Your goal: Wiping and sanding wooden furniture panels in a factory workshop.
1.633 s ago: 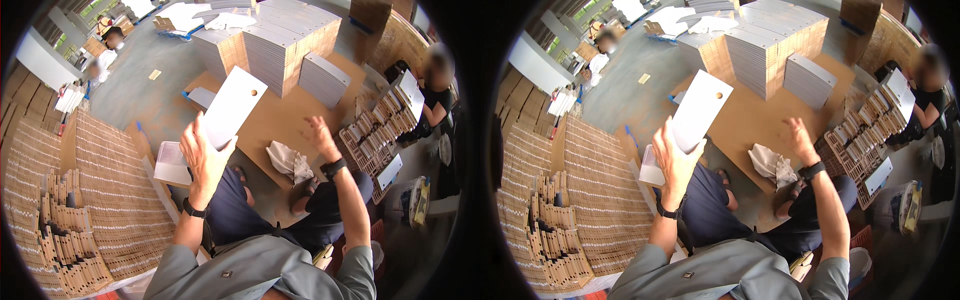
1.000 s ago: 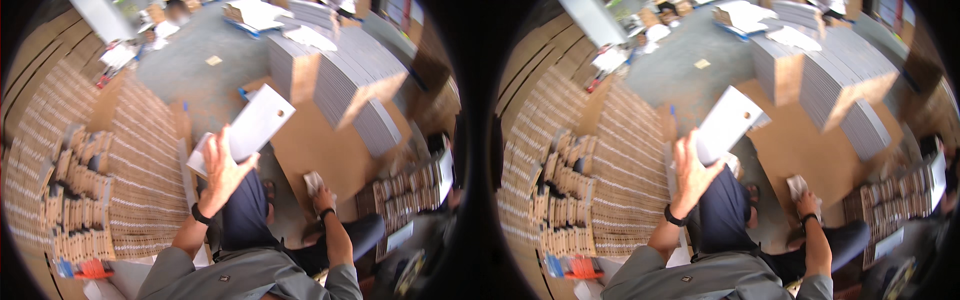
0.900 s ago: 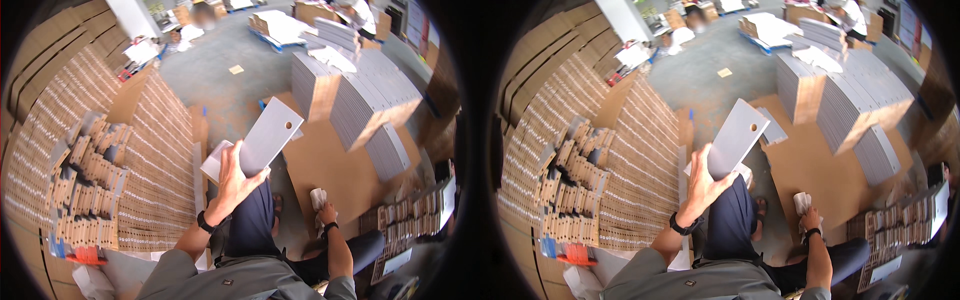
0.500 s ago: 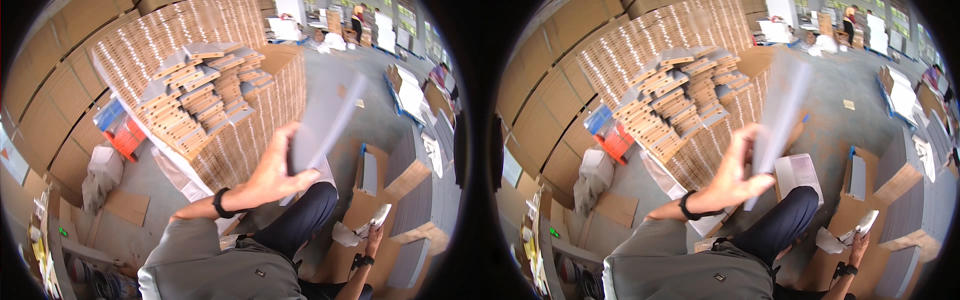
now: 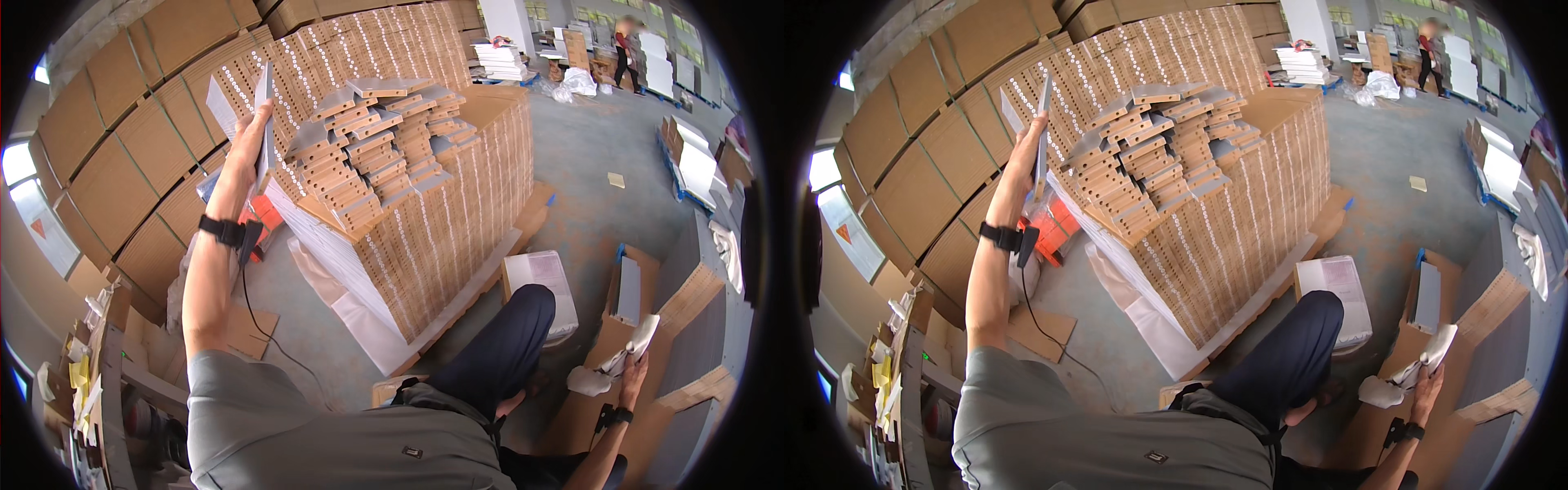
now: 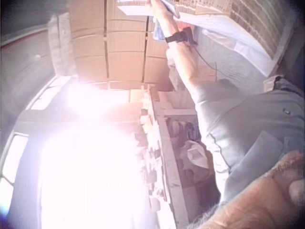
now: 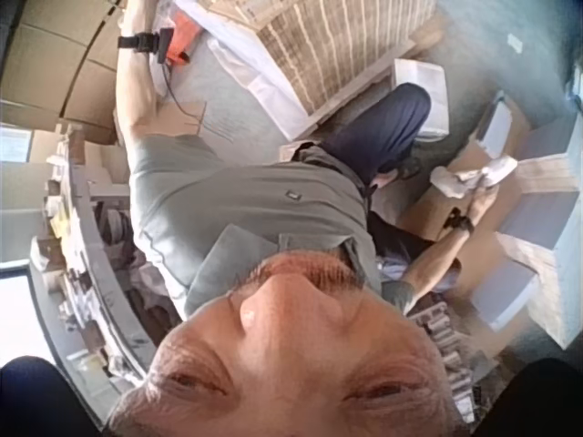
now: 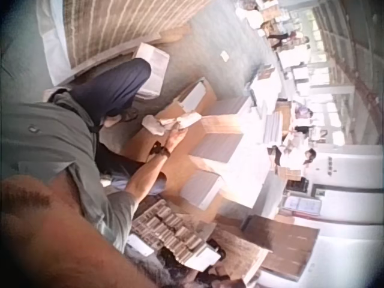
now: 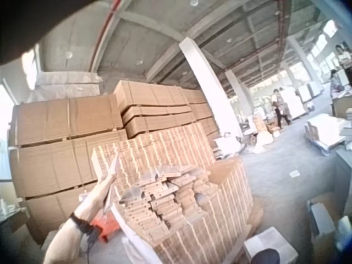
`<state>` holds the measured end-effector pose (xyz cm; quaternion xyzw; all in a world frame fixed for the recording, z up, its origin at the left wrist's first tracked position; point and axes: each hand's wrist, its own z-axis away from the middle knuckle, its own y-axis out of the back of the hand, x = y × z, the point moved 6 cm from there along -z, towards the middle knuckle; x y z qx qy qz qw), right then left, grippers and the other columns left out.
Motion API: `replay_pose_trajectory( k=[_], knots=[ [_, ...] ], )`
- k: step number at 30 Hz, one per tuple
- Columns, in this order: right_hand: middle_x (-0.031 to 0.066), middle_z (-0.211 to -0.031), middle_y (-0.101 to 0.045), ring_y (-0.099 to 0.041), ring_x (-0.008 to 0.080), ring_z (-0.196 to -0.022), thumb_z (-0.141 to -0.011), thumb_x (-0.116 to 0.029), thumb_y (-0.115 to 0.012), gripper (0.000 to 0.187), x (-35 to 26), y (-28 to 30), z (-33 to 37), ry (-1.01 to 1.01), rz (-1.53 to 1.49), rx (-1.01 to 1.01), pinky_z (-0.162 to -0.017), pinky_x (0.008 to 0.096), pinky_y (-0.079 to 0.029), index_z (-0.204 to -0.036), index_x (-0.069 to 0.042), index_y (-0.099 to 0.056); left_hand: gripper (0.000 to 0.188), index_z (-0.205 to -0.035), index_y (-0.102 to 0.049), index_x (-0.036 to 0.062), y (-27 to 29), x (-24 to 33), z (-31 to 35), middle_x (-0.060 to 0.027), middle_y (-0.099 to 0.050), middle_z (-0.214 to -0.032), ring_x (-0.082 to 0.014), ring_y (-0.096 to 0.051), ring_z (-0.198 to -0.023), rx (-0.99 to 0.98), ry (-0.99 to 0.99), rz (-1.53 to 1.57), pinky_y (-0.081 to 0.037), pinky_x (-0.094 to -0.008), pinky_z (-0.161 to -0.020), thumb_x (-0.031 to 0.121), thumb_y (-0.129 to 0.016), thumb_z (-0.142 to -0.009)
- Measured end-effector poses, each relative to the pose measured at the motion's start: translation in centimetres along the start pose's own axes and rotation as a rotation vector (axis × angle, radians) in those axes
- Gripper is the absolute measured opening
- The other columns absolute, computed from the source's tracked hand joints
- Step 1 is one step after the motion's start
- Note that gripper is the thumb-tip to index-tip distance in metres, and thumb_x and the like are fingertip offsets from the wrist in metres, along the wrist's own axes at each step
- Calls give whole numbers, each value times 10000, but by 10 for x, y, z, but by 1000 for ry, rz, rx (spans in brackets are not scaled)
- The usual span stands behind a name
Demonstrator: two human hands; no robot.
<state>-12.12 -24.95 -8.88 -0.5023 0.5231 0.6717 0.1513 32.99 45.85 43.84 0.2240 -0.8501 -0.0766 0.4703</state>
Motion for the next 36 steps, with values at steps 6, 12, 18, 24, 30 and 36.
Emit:
replay_pose_trajectory(
  k=[6,12,18,24,30,36],
  knots=[
    [282,-1245,-649,-636,373,-1151,-974,-250,-638,555,9,-3,-7,127,-178,15,-1033,441,-466,-1413,62,-506,693,-1304,-626,-57,-8,-41,-41,-196,-709,-1192,-252,-707,-998,-193,211,125,-579,-359,-888,509,-751,-924],
    [256,-1200,-665,-651,350,-1108,-968,-236,-642,516,-8,15,12,99,-100,103,-993,415,-494,-1364,76,-532,369,-1283,-616,-56,-47,-68,-37,-184,-711,-1186,-233,-725,-993,-374,364,205,-626,-397,-894,217,-618,-1036],
    [203,-1184,-681,-649,259,-1092,-969,-109,-625,430,-26,41,34,158,-329,148,-960,384,-508,-1361,49,-543,557,-1393,-571,-31,7,-36,-35,-170,-632,-1326,-275,-563,-1245,231,-416,-90,-415,-397,-1098,413,-559,-1057],
    [112,-1093,-700,-640,189,-992,-955,-97,-596,342,-1,64,52,-16,-470,253,-872,373,-524,-1270,36,-588,339,-1336,-614,15,-191,61,204,-107,-634,-1313,-226,-587,-1224,-198,-651,50,-428,-375,-1102,225,-569,-1073],
    [200,-936,-659,-614,292,-892,-909,-183,-538,288,-2,93,94,-234,-25,324,-848,414,-492,-1083,37,-603,481,-1440,-519,36,-497,47,370,-115,-617,-1309,-188,-625,-1179,-1255,-91,595,-543,-330,-948,219,-675,-1024],
    [275,-903,-623,-594,426,-841,-908,-151,-546,258,-14,134,162,-33,88,302,-793,493,-475,-1068,50,-569,848,-1517,-397,5,-729,44,457,-204,-444,-1544,-328,-490,-1371,-1580,447,352,-461,-497,-1084,507,-739,-926]
  ],
)
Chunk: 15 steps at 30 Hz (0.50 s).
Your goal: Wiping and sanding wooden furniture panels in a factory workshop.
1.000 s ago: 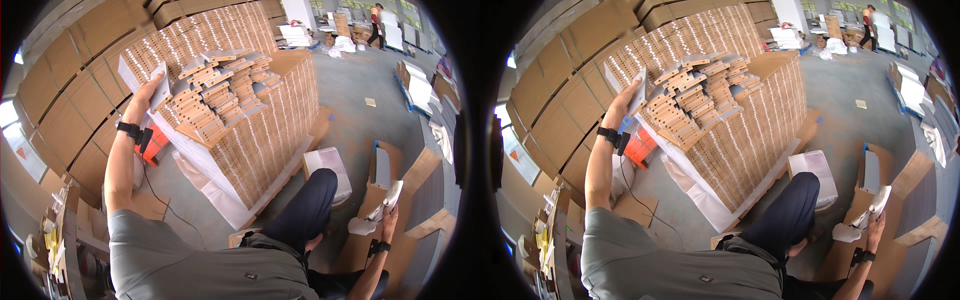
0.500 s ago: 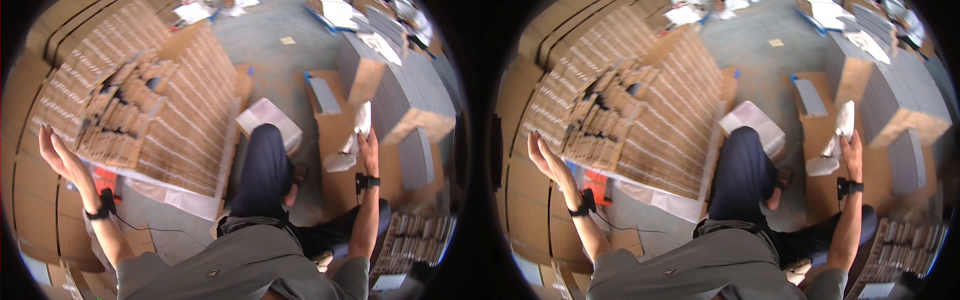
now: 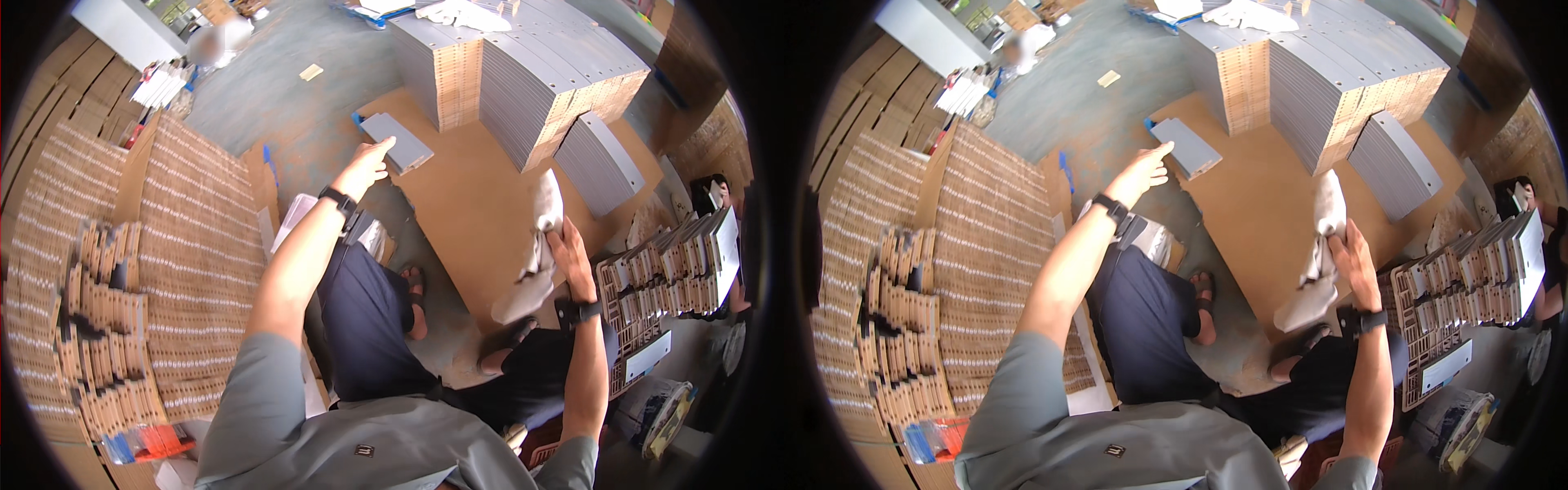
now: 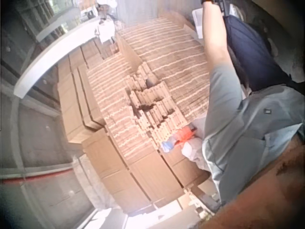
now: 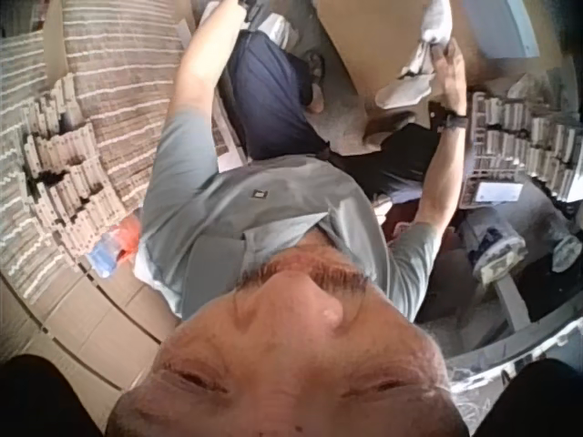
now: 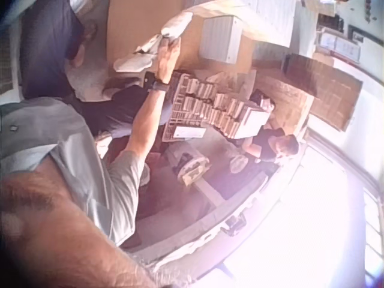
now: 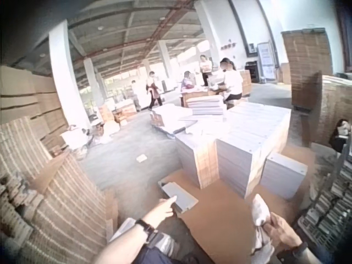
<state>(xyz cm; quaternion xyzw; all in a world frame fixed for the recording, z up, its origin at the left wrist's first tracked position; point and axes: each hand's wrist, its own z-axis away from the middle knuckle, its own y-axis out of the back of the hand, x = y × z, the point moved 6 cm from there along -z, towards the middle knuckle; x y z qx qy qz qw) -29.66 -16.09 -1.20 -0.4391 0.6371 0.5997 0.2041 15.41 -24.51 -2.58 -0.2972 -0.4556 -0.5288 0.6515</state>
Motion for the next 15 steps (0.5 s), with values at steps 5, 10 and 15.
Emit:
replay_pose_trajectory(
  k=[5,10,15],
  knots=[
    [338,-1030,-620,-577,506,-945,-934,-164,-555,372,8,12,23,-330,69,50,-852,514,-463,-1205,89,-528,777,-1558,-398,50,-20,-48,-119,-149,-408,-1624,-346,-390,-1484,80,249,-127,-375,-587,-1151,439,-708,-961],
    [291,-812,-612,-565,455,-697,-901,-99,-559,200,6,12,25,-368,70,89,-673,513,-458,-1023,57,-534,669,-1329,-607,-104,-17,-133,-222,-243,-638,-1381,-332,-622,-1282,321,261,-316,-485,-375,-1072,413,-758,-933],
    [267,-780,-592,-542,428,-662,-899,-68,-555,174,14,7,10,-411,-3,59,-666,499,-462,-1009,64,-526,668,-1347,-551,-108,-28,-183,-248,-269,-620,-1384,-353,-615,-1287,365,334,-160,-494,-404,-1095,292,-827,-889]
  ],
)
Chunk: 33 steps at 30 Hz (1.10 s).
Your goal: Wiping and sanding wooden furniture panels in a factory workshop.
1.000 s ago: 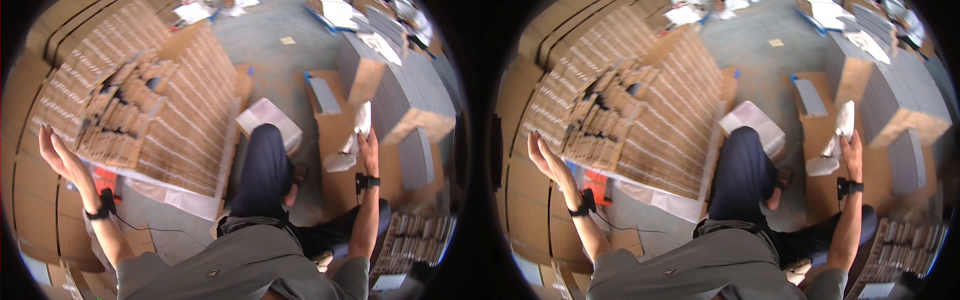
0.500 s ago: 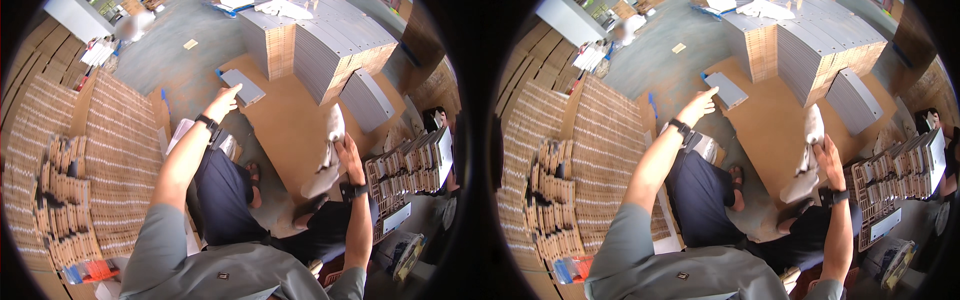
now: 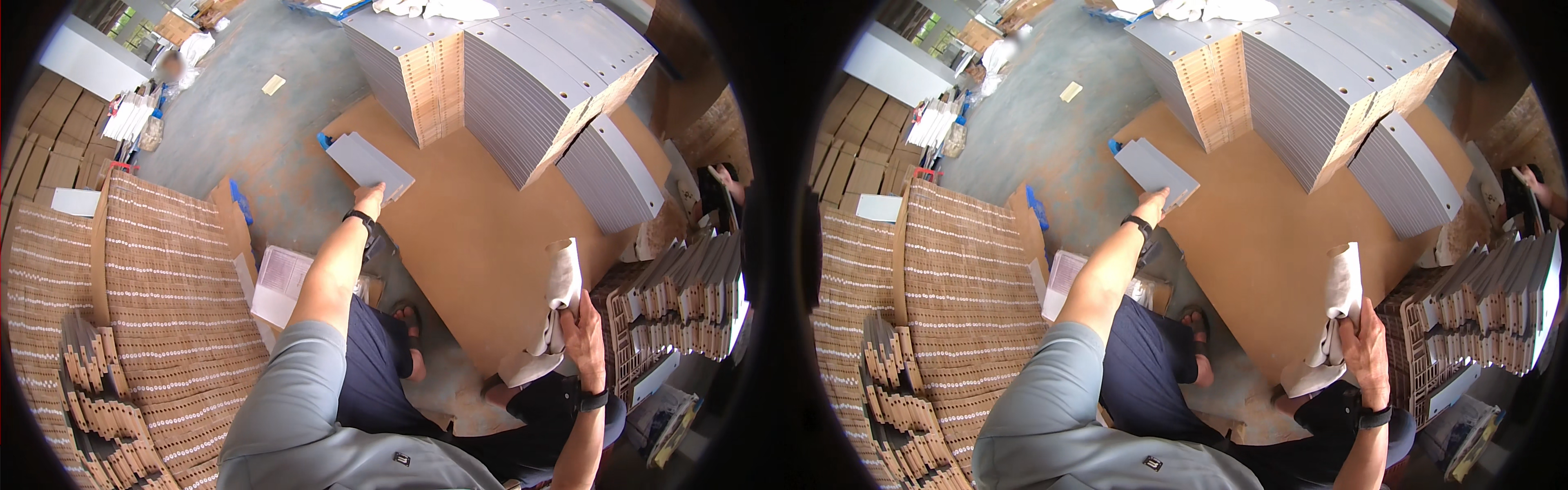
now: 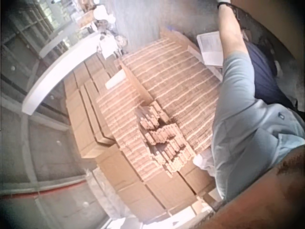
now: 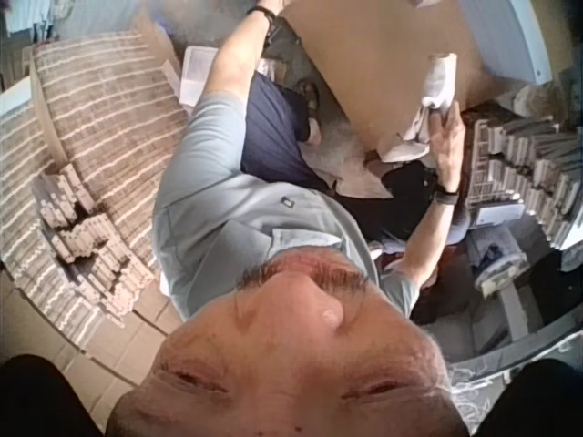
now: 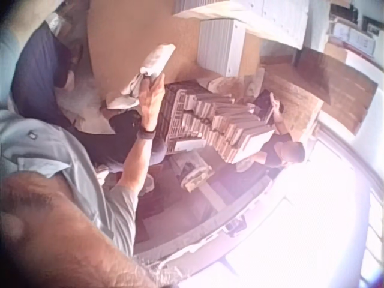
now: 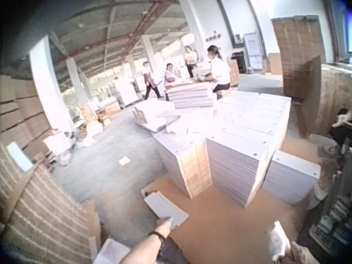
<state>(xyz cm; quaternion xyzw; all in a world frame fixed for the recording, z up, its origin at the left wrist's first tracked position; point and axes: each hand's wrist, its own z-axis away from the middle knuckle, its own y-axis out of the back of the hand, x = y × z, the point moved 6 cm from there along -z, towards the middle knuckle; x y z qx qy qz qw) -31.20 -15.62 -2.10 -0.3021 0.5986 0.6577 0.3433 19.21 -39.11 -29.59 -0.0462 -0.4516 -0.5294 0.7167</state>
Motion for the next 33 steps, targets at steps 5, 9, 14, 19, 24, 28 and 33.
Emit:
replay_pose_trajectory(
  k=[5,9,14,19,24,28,33],
  knots=[
    [258,-796,-605,-553,394,-665,-906,-66,-551,185,-1,0,-12,42,40,19,-672,479,-478,-1033,67,-535,758,-1393,-415,-89,-3,-5,-7,-283,-584,-1403,-357,-610,-1274,-19,-7,55,-490,-416,-1096,237,-850,-865],
    [144,-882,-649,-573,206,-804,-930,-60,-562,241,-8,-3,-16,21,-79,-11,-757,372,-499,-1147,45,-576,215,-896,-650,-50,10,16,25,-160,-700,-864,-235,-675,-746,-116,-385,461,-537,-403,-643,161,-614,-923],
    [169,-992,-677,-598,235,-871,-996,-189,-558,319,-3,16,-16,70,-11,144,-832,387,-500,-1230,26,-580,338,-1252,-554,29,12,38,122,-158,-652,-1182,-299,-676,-1055,-186,-258,412,-615,-466,-769,204,-582,-964],
    [61,-1012,-669,-581,137,-909,-1027,-165,-574,296,-26,23,4,97,-167,191,-809,302,-494,-1280,-10,-581,272,-1149,-505,50,-29,-16,290,-64,-557,-937,-180,-568,-833,-485,-453,190,-567,-389,-628,286,-562,-1028],
    [199,-1306,-603,-546,401,-1231,-934,-166,-663,364,-59,-59,38,604,283,43,-1067,524,-446,-1262,-11,-628,347,-1288,-558,-21,-37,-86,431,-107,-647,-908,-200,-595,-786,-769,-469,113,-504,-412,-681,217,-540,-1037],
    [173,-1347,-592,-487,404,-1333,-995,-297,-607,340,-23,-65,24,642,544,186,-1103,533,-424,-1229,-54,-652,297,-1329,-528,1,18,-109,470,-68,-606,-1099,-114,-544,-1002,-945,-574,111,-476,-298,-905,171,-551,-1086],
    [263,-1104,-689,-691,454,-959,-1014,-351,-559,346,81,25,-17,-58,333,292,-806,497,-567,-1038,-22,-665,287,-1325,-537,-14,59,-113,502,-69,-631,-1185,-107,-555,-1087,-994,-685,-17,-449,-276,-973,147,-542,-1088]
  ],
)
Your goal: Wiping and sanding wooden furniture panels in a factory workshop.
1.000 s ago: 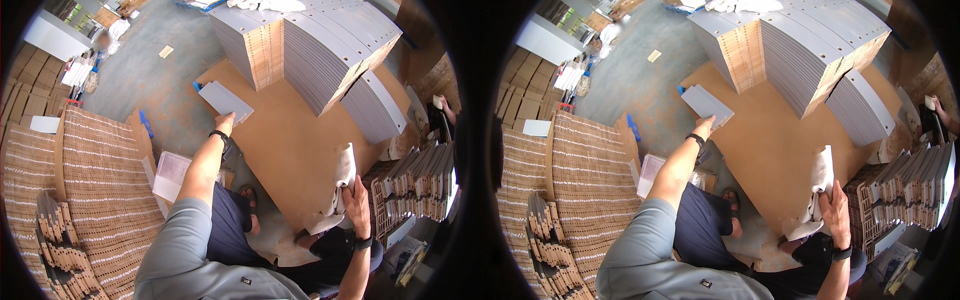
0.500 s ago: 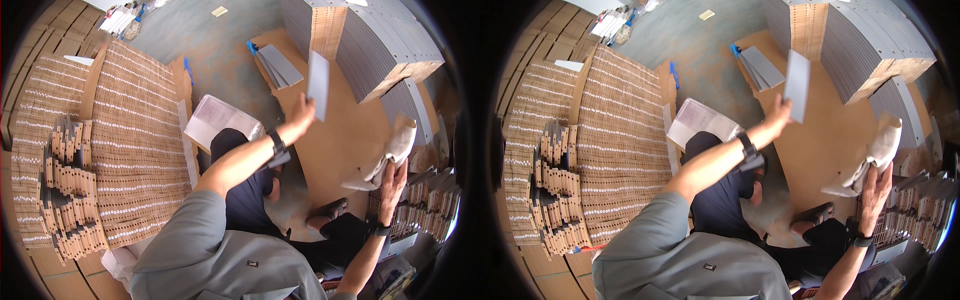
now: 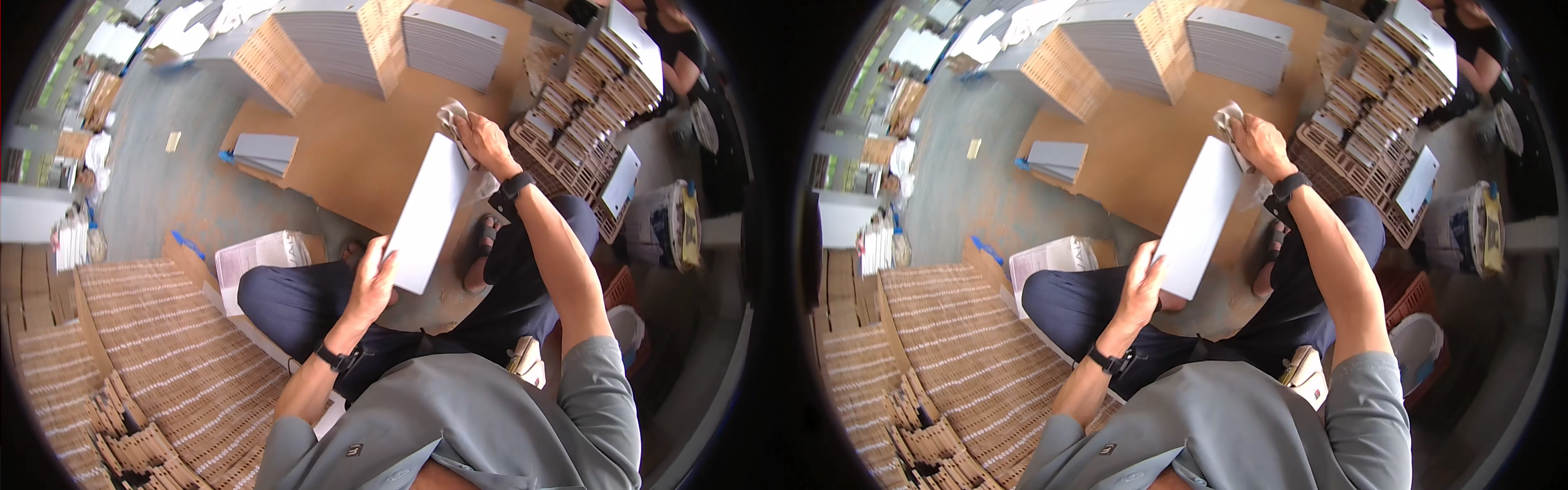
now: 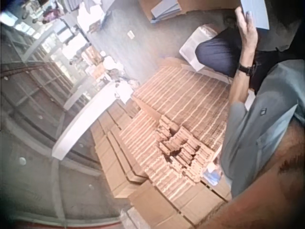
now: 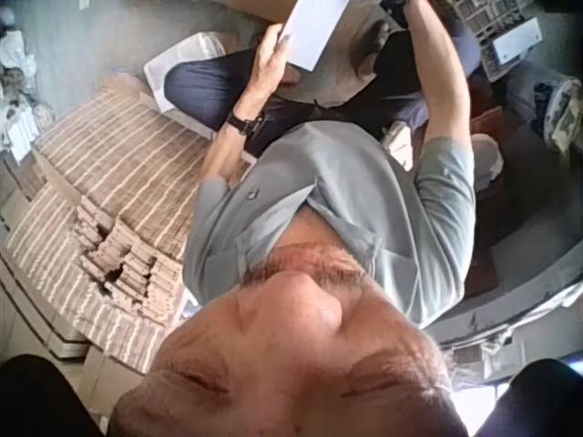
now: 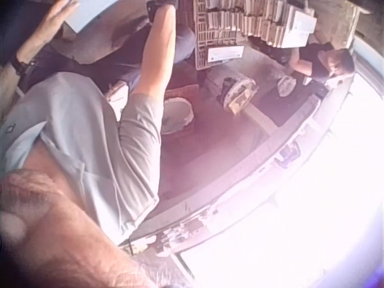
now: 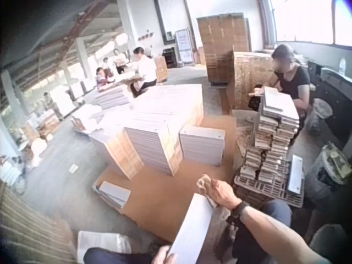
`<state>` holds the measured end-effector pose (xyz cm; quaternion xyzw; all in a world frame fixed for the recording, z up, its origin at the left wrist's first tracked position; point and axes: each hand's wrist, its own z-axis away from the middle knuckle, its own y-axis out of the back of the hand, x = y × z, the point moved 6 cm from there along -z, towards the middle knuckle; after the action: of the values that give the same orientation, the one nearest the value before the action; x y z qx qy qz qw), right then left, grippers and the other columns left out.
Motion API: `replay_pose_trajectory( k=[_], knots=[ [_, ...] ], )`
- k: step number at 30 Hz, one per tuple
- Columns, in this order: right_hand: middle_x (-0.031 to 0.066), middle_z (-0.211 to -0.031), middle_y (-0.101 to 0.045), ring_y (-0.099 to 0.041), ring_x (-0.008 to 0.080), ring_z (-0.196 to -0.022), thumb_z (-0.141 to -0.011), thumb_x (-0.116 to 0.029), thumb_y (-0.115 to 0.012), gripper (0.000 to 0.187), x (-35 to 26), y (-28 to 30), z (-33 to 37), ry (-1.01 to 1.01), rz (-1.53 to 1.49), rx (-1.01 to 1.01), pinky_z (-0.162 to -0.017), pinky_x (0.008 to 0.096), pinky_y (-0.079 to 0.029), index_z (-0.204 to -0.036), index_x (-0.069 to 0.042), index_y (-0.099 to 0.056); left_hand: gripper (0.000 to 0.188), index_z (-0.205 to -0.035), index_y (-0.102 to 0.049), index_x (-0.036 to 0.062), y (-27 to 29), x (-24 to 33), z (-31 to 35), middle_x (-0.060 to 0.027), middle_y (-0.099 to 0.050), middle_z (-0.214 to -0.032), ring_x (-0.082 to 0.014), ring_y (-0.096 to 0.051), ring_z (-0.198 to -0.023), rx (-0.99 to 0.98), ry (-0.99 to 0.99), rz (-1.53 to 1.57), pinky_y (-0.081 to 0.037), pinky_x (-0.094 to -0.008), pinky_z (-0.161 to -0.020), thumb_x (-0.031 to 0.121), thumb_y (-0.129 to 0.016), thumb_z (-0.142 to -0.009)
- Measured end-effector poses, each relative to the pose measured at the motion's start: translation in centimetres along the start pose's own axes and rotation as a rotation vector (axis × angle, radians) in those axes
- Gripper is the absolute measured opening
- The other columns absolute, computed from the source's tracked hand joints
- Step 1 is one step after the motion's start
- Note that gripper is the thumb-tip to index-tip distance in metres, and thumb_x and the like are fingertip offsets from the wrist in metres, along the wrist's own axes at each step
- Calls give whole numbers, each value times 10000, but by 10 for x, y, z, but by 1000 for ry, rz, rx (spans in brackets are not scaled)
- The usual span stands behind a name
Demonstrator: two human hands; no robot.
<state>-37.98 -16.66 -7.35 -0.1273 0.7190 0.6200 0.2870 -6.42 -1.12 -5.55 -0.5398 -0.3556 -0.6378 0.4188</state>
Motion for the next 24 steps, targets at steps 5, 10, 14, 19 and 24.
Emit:
replay_pose_trajectory(
  k=[5,10,14,19,24],
  knots=[
    [332,-982,-693,-676,490,-991,-1009,-380,-529,450,16,16,16,-79,-174,93,-860,529,-537,-989,44,-678,333,-1391,-502,35,24,-6,16,-73,-622,-1253,-131,-607,-1121,31,6,125,-512,-307,-966,161,-541,-1086],
    [274,-976,-730,-705,316,-931,-1035,-397,-538,499,6,15,37,-194,-522,-81,-880,410,-527,-1100,74,-687,322,-1385,-490,60,32,-14,19,-72,-611,-1267,-139,-628,-1140,72,39,268,-549,-310,-954,170,-545,-1087],
    [68,-1145,-725,-647,143,-1004,-1051,-497,-577,573,-30,15,70,-154,-1029,-252,-929,310,-522,-1301,12,-658,324,-1373,-515,67,14,-7,11,-22,-607,-1196,-39,-556,-957,92,-10,309,-464,-180,-703,219,-557,-1090],
    [36,-1195,-697,-619,126,-1101,-977,-439,-723,545,-66,-1,90,-98,-1346,-331,-987,323,-501,-1334,-35,-649,373,-1395,-505,80,-1,-5,-7,-6,-592,-1232,-45,-564,-952,122,102,259,-457,-174,-686,259,-569,-1075],
    [54,-1093,-728,-678,127,-960,-947,-397,-745,523,-71,-2,83,-155,-1244,-382,-878,313,-560,-1281,-4,-658,390,-1403,-568,33,1,15,-22,-67,-644,-1325,-183,-603,-1230,24,216,382,-496,-345,-1021,269,-547,-1093]
  ],
)
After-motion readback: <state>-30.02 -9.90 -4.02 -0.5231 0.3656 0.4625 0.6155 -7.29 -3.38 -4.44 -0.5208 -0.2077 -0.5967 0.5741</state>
